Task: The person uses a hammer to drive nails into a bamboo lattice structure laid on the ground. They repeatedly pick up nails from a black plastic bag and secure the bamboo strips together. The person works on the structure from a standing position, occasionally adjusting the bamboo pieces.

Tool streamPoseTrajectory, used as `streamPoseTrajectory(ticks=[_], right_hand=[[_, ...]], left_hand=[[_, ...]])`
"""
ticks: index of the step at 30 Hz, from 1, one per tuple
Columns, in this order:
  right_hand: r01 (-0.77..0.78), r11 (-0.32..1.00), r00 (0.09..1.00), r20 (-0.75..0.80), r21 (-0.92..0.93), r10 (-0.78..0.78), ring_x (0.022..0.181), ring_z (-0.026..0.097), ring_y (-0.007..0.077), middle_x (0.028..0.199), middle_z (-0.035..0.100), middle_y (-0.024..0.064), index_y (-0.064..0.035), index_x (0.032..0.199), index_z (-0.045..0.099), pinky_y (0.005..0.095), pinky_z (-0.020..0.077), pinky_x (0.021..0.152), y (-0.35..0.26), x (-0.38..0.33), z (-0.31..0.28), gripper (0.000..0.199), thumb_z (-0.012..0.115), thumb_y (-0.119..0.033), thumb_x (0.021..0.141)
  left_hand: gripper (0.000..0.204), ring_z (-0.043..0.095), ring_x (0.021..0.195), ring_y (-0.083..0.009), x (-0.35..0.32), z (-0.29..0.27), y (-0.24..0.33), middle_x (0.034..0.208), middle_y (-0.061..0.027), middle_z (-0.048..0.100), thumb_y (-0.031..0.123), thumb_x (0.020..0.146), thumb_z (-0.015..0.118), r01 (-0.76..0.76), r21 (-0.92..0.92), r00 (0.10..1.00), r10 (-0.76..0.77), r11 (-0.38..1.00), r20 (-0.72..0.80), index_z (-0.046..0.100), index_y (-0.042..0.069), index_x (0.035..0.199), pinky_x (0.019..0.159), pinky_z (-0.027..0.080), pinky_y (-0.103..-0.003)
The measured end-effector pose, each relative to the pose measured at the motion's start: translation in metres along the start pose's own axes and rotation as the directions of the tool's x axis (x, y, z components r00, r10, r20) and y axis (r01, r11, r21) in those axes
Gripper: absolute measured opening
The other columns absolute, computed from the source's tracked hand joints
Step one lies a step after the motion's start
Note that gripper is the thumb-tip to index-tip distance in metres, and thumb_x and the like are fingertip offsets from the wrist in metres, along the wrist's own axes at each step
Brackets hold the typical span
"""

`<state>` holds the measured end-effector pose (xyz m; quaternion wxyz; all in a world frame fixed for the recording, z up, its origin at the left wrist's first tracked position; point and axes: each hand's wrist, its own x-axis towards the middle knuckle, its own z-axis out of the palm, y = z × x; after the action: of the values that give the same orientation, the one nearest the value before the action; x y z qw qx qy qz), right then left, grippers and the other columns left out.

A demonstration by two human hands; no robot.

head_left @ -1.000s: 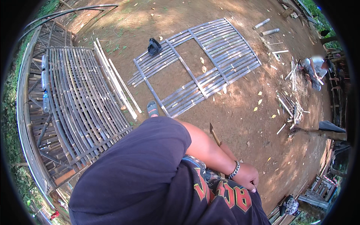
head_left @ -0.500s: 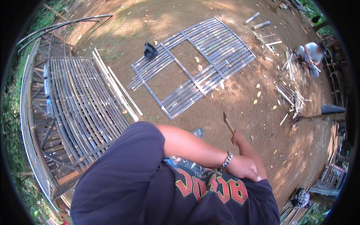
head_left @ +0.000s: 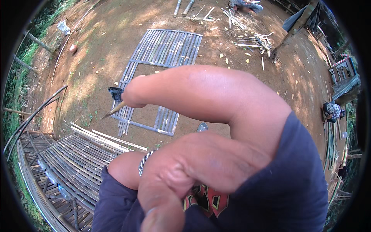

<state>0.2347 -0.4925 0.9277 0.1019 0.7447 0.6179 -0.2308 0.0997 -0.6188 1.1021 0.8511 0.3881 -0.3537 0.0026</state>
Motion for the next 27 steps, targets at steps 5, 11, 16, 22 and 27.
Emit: streamPoseTrajectory(ticks=[5,11,16,22,27], right_hand=[[0.111,0.982,0.993,-0.03,-0.154,-0.117,0.1,0.074,0.0302,0.108,0.076,0.0103,-0.0144,0.117,0.077,0.0462,0.059,0.077,-0.078,-0.002,-0.06,0.036,0.073,-0.011,0.081],[0.104,0.956,0.993,-0.031,-0.275,-0.117,0.102,0.073,0.0292,0.11,0.076,0.0075,-0.0158,0.116,0.077,0.0463,0.0586,0.077,-0.111,-0.01,-0.084,0.034,0.074,-0.014,0.083],[0.106,0.93,0.992,-0.023,-0.351,-0.121,0.104,0.072,0.0285,0.112,0.076,0.0052,-0.017,0.116,0.078,0.0463,0.0583,0.076,-0.135,-0.032,-0.098,0.032,0.075,-0.017,0.085],[0.264,0.868,0.957,0.005,-0.42,-0.289,0.105,0.072,0.0279,0.114,0.076,0.0032,-0.0184,0.116,0.079,0.0464,0.0579,0.075,-0.155,-0.091,-0.131,0.029,0.075,-0.02,0.086],[0.116,0.98,0.993,0.005,-0.163,-0.117,0.1,0.073,0.0321,0.107,0.075,0.0122,-0.0109,0.123,0.071,0.0486,0.0583,0.075,-0.133,-0.137,-0.123,0.033,0.068,-0.016,0.091]], left_hand=[[0.072,0.065,0.1,-0.03,-0.021,0.034,0.014,0.111,-0.023,0.068,0.061,0.095,0.06,-0.06,-0.113,0.981,0.079,0.992,0.176,0.067,-0.009,0.103,0.089,0.049,-0.041],[0.08,0.066,0.098,-0.0324,-0.035,0.053,0.006,0.107,-0.0255,0.068,0.069,0.09,0.061,-0.069,-0.294,0.947,0.155,0.953,0.281,0.067,-0.011,0.101,0.088,0.05,-0.043],[0.088,0.067,0.097,-0.0344,-0.05,0.078,-0.001,0.104,-0.0276,0.067,0.075,0.086,0.062,-0.053,-0.448,0.922,0.216,0.892,0.321,0.067,-0.012,0.099,0.087,0.05,-0.044],[0.091,0.067,0.089,-0.0355,-0.081,0.106,0.021,0.095,-0.0279,0.067,0.078,0.082,0.065,-0.182,-0.428,0.977,0.213,0.885,0.025,0.065,-0.012,0.094,0.08,0.052,-0.043],[0.092,0.064,0.092,-0.0346,-0.04,0.071,-0.021,0.109,-0.024,0.067,0.079,0.09,0.051,-0.027,-0.404,0.692,0.309,0.914,0.652,0.063,-0.011,0.104,0.084,0.051,-0.043]])
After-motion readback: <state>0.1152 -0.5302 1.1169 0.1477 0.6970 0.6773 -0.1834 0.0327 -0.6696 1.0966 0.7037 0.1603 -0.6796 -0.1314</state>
